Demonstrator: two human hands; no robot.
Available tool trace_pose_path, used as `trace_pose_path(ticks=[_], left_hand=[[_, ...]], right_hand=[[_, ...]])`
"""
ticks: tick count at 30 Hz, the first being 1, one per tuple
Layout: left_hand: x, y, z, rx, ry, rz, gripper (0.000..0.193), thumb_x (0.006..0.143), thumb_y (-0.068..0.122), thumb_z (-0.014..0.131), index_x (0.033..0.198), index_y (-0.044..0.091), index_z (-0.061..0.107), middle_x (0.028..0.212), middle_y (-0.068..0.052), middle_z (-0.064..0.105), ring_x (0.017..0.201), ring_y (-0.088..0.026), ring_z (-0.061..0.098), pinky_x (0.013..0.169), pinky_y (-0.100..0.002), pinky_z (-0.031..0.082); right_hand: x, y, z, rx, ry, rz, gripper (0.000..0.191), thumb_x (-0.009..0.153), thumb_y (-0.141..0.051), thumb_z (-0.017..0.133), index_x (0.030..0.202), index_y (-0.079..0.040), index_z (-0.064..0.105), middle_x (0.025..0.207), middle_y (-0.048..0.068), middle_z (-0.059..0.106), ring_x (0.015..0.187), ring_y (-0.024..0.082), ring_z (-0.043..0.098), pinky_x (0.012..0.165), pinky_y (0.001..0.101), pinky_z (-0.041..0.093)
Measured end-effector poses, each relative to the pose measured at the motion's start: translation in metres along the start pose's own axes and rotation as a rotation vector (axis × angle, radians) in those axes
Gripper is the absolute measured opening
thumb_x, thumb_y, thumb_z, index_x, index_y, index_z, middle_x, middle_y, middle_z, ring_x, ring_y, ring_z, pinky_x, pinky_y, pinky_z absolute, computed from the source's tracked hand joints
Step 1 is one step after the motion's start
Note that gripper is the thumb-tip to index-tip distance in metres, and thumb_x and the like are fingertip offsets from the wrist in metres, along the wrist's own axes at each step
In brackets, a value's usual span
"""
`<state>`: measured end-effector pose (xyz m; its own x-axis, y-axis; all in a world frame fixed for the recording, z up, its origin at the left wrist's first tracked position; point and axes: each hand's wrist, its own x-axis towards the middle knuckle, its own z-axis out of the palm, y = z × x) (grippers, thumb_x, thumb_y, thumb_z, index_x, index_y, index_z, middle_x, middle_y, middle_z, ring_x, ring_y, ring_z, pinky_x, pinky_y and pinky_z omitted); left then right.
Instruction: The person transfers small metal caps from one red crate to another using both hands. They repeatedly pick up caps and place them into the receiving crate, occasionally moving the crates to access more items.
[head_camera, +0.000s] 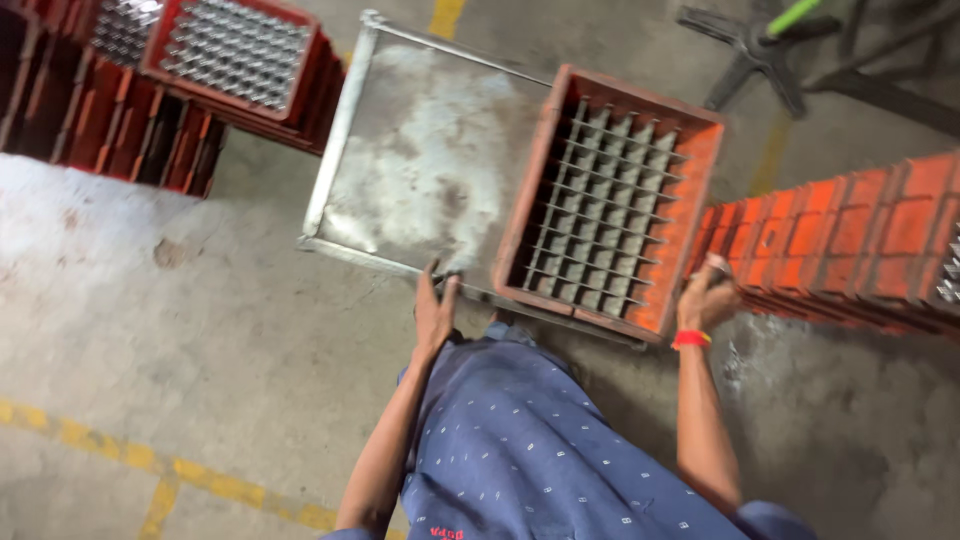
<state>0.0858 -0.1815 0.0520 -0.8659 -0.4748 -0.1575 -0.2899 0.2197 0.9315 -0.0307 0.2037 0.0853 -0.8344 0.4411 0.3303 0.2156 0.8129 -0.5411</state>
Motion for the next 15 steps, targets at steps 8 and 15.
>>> trace_pose_path(ticks=[8, 15], left_hand=[[-0.067, -0.115, -0.168, 0.405, 0.286, -0.809, 0.050, 0.087, 0.037, 0.074, 0.126, 0.007, 0.067, 0.125, -0.023, 0.069, 0.118, -0.039, 0.064, 0.100, -0.047, 0.050], [-0.142, -0.169, -0.271, 0.065, 0.348, -1.083, 0.039, 0.086, 0.031, 0.075, 0.117, 0.007, 0.069, 0.075, -0.016, 0.069, 0.058, -0.025, 0.064, 0.054, -0.039, 0.052]], right_hand=[[-0.125, -0.097, 0.040, 0.741, -0.743, 0.067, 0.060, 0.112, -0.055, 0.038, 0.110, -0.007, 0.074, 0.074, 0.000, 0.068, 0.060, 0.008, 0.053, 0.056, 0.0231, 0.042], [-0.297, -0.266, 0.118, 0.286, -1.360, -0.564, 0.040, 0.095, -0.049, 0.061, 0.105, -0.015, 0.079, 0.080, 0.013, 0.075, 0.074, 0.029, 0.072, 0.068, 0.0428, 0.056]])
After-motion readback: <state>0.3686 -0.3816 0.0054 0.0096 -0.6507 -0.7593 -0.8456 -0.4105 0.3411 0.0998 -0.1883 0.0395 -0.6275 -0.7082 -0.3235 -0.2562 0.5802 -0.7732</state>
